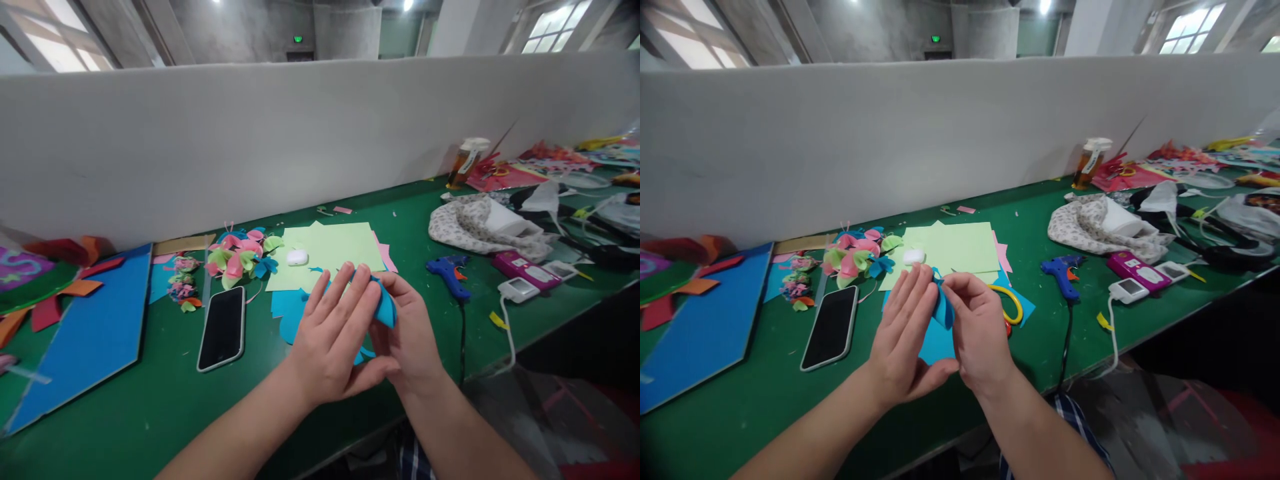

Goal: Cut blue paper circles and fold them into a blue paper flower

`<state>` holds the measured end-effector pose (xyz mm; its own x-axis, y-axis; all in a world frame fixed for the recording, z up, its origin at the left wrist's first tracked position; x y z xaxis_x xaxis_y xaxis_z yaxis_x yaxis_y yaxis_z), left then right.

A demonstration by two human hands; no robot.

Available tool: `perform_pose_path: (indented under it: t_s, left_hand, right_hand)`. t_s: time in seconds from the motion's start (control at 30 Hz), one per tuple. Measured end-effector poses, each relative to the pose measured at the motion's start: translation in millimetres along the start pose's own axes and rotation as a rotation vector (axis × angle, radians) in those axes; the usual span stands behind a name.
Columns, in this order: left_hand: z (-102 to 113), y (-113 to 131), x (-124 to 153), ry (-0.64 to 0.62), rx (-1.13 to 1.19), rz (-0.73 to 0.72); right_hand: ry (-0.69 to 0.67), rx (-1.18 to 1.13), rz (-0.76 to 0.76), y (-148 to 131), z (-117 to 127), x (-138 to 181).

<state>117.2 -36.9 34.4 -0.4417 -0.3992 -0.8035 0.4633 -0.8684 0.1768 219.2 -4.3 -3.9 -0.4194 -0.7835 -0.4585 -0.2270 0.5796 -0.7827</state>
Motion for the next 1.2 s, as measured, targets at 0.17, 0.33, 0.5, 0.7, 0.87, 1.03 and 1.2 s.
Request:
perform_pose_path:
  t_s: [0.17,0.33,0.5,0.7,0.87,1.03,1.2]
  left_hand:
    - [-2.2,-0.7,1.3,0.017,-0.066,0.001]
    - [-4.1,-1.6,12.5,0.053,-0.096,0.027]
    - [-2.0,1.1,32.0,0.099,-0.099,0.080]
    - [15.8,-37.9,85.6,0.103,0.027,0.487]
    - [54.6,-64.1,115.1,0.240,0.025,0.816]
    - [64.1,-51.9,95.7,0.171,0.049,0.875]
    - [63.6,-43.5,82.9,0.137,0.049,0.876]
  right_hand:
    - [0.028,-0.030,-0.070,5.2,1.8,1.1]
    - [0.051,-0.126,-0.168,13.9,-1.7,8.2]
    - [-0.095,-0.057,-0.093,15.1,-9.3,17.5]
    - [-0.373,0.309,0.173,13.8,-22.6,21.8]
    - [-0.438,0.418,0.346,10.0,-30.9,26.6]
    - [-0.507,0.461,0.478,4.3,-37.6,33.8]
    - [-0.567,0.478,0.547,1.6,-41.0,38.1]
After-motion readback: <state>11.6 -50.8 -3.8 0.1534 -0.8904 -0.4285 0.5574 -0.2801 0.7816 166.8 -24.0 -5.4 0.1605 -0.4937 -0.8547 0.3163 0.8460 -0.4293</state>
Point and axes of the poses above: each hand's wrist, its own x-axis away from the middle knuckle, its own z-axis out of the back of the hand, y = z × x, the point moved 8 cm from there along -x, towards the middle knuckle, and after that the axes turned 14 degrees about z, right-handed, at the moved point
